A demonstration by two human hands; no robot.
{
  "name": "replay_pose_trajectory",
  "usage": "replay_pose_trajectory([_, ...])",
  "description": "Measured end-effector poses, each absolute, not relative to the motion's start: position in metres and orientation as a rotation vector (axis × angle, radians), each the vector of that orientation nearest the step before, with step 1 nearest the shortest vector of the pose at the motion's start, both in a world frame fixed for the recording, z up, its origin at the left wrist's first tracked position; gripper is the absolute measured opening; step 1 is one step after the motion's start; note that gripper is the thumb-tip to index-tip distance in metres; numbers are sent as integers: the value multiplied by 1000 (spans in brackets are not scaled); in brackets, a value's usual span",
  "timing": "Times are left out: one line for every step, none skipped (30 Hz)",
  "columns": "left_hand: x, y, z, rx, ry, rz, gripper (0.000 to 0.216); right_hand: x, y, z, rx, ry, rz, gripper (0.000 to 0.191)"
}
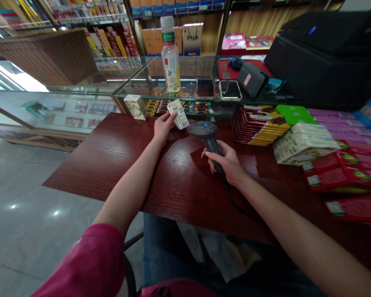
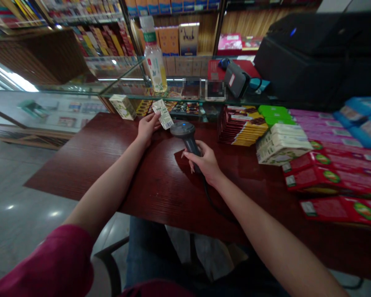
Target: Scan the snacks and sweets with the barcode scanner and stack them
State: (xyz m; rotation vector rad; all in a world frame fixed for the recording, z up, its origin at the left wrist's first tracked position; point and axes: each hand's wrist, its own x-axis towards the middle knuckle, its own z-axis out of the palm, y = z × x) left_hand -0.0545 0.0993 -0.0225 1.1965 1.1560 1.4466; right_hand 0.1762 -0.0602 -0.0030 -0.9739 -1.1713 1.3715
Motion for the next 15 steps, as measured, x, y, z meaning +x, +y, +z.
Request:
replay_pose_trajectory([-54,98,-22,1197,1148,1448,35,176,-60,-3,-974,-1170,1372,36])
replay_pose_trajectory([-53,98,-21,1195,1147,1451,32,177,-60,-2,-975,-1171,1371,36])
replay_pose_trajectory([-53,97,-21,1191,1154,1454,29,177,-60,-3,-974,-1176,1369,35])
replay_pose_trajectory([-52,96,-21,1187,1165,1457,27,177,-59,-3,-972,-1186,1369,35])
replay_pose_trajectory([-52,96,-21,1187,1178,1458,25,178,-59,-4,-967,-1197,1371,35])
replay_pose_trajectory([-52,97,-22,1190,1186,1455,25,178,-59,-5,-963,-1208,1373,36])
replay_pose_trajectory([-52,97,-22,1197,1183,1451,26,178,-58,-6,-960,-1216,1373,36])
replay_pose_trajectory([-53,98,-23,1203,1169,1446,29,178,-58,-6,-960,-1220,1371,37])
replay_pose_trajectory([-54,99,-24,1206,1146,1441,34,178,-58,-7,-962,-1218,1365,37])
replay_pose_trajectory([-56,100,-24,1206,1115,1436,40,178,-58,-7,-965,-1211,1356,37])
replay_pose_trajectory([-59,100,-25,1209,1075,1427,47,178,-58,-8,-967,-1200,1344,37])
replay_pose_trajectory([-63,100,-25,1219,1030,1409,54,178,-58,-8,-967,-1184,1333,37])
replay_pose_trajectory([-68,99,-25,1237,981,1376,60,179,-57,-9,-965,-1165,1322,37])
replay_pose_trajectory([-73,99,-24,1263,932,1327,64,180,-56,-9,-962,-1142,1313,37])
replay_pose_trajectory([-80,98,-24,1291,885,1270,67,181,-56,-10,-961,-1119,1307,37])
